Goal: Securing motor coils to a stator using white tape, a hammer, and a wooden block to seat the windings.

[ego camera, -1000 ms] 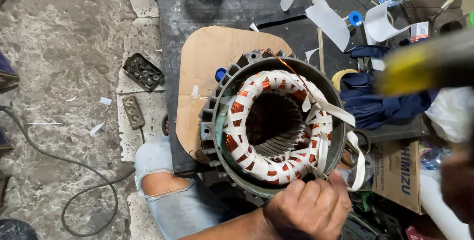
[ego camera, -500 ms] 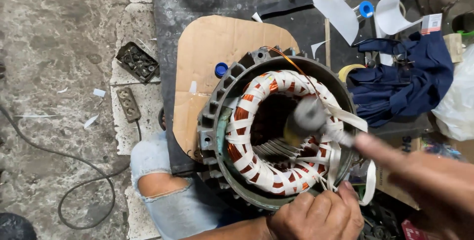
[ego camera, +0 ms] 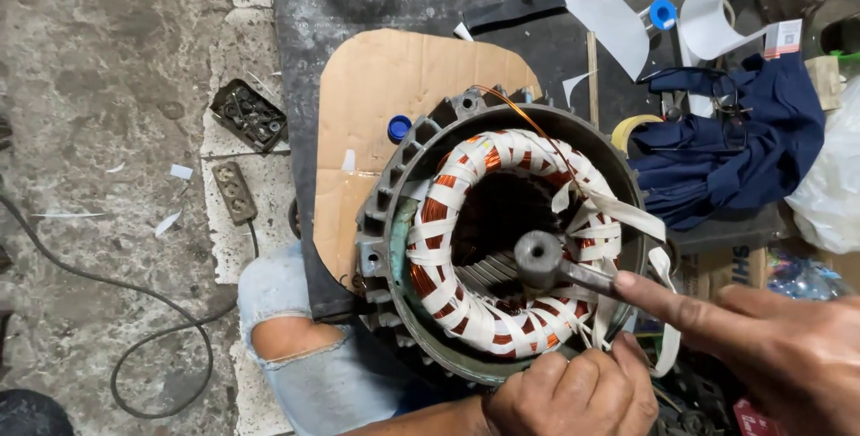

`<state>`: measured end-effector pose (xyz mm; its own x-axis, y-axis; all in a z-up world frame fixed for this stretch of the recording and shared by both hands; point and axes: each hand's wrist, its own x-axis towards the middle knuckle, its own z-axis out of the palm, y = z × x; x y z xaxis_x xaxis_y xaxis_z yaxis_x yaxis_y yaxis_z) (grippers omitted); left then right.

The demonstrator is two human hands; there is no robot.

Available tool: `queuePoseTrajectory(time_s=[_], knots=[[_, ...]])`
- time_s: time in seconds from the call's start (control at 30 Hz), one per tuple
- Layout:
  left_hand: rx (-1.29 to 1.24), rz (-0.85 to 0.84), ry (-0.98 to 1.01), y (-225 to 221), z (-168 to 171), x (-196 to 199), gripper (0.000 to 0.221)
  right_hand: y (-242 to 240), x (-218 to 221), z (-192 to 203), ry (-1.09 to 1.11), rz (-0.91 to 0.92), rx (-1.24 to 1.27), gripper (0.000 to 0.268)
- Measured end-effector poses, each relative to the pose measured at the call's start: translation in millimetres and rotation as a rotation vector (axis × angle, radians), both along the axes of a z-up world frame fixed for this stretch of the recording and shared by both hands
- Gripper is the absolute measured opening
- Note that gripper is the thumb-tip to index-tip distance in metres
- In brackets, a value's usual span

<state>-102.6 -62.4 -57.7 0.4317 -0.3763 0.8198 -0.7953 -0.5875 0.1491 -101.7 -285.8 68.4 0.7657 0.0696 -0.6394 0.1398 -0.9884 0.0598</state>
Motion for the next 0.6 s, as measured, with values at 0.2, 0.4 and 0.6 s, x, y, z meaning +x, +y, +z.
queuePoseTrajectory(time_s=[0.2, 0.4, 0.6], knots=[[-0.013, 0.009, 0.013, 3, 7, 2, 0.008, 16, -13, 20, -0.234, -0.389, 0.263, 0.090], [-0.001, -0.016, -0.009, 8, 10, 4, 0.009, -37, -43, -13, -0.130, -0.718, 0.496, 0.070], [-0.014, -0.098, 0.023, 10, 19, 4, 0.015, -12, -66, -8, -0.476, -0.123, 0.442, 0.066]])
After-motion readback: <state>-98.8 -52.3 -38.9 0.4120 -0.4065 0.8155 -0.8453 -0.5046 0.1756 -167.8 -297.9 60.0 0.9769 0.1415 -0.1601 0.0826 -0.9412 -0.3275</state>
